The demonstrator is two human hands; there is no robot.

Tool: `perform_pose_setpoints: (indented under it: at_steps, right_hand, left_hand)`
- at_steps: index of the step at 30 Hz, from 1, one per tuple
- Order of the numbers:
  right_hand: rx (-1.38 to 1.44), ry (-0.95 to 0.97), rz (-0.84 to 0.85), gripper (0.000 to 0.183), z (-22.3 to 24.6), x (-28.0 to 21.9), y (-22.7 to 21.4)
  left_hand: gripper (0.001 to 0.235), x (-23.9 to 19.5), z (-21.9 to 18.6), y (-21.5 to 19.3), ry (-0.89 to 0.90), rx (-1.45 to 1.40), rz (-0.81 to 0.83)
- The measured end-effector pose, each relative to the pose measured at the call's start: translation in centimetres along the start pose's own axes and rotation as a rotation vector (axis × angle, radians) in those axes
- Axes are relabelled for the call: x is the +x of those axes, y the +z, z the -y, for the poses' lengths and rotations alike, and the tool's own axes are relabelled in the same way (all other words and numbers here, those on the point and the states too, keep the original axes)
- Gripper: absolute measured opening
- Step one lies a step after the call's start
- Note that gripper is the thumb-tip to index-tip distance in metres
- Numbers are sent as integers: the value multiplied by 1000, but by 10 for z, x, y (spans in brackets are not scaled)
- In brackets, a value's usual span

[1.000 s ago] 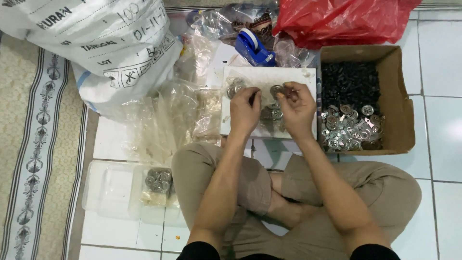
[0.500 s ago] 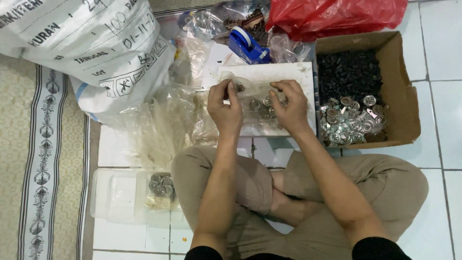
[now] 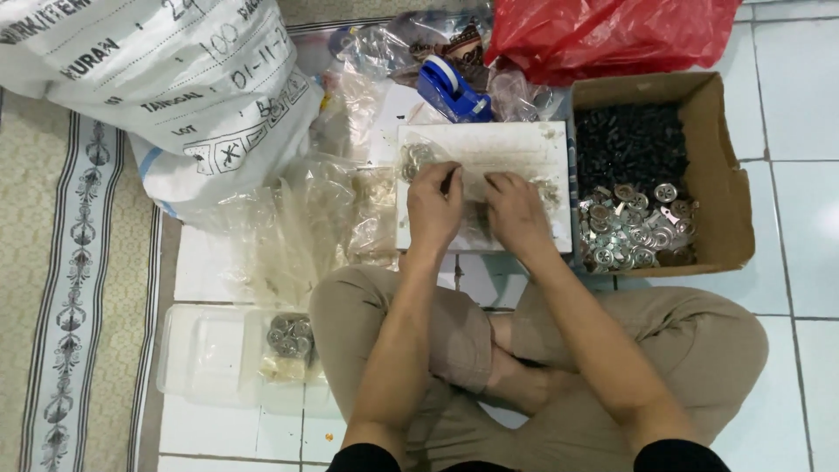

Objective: The person sits on the floor and packs small metal parts into clear plastic bags. They gather parts from a white box and a cardboard box, place them into bags, and seal the bags using a tape dispenser.

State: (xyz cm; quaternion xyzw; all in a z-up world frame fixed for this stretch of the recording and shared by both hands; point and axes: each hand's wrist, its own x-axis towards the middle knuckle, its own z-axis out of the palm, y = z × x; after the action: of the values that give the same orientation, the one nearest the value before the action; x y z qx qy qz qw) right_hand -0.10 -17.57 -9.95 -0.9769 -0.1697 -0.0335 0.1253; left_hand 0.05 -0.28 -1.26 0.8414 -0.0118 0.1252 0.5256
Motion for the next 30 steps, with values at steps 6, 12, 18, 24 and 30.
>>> perform_pose_setpoints:
  at_steps: [6, 12, 18, 24, 30]
  right_hand:
    - [55, 6, 133, 38, 16, -17, -52]
    - [64, -35, 86, 32, -5, -22, -33]
    - [179, -18, 4, 27, 4, -21, -56]
    - [104, 13, -30, 20, -6, -19, -40]
    - [446, 118, -310, 22, 0, -16, -49]
  left_hand:
    - [19, -4, -6, 1, -28, 106, 163]
    - [19, -6, 10, 15, -52, 289, 284]
    - [22, -2, -15, -5, -73, 100, 123]
    - [22, -2, 4, 7, -125, 154, 221]
    - [22, -3, -5, 2, -130, 65, 191]
